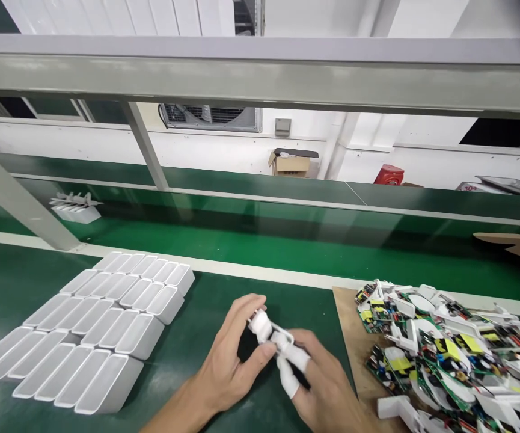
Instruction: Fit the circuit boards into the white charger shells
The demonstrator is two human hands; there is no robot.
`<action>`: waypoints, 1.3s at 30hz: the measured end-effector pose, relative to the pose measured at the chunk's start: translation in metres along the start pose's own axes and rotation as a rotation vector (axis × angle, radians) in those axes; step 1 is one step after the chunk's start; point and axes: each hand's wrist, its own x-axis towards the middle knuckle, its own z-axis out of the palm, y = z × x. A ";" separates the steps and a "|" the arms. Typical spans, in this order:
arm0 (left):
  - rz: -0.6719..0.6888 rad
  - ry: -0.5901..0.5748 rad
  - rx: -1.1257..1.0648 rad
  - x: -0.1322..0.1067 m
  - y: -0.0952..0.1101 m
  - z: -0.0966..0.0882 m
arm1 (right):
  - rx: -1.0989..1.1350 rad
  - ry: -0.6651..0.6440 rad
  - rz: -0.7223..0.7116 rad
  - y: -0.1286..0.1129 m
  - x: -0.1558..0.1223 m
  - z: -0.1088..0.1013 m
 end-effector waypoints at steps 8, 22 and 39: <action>-0.073 -0.035 0.018 0.000 0.002 -0.001 | -0.028 -0.072 0.085 -0.002 -0.002 0.004; -0.205 -0.051 -0.141 0.000 -0.005 0.000 | 0.238 -0.084 0.292 -0.004 0.001 0.004; 0.157 0.052 0.054 -0.008 0.016 0.020 | 1.513 0.055 1.080 -0.024 0.009 0.007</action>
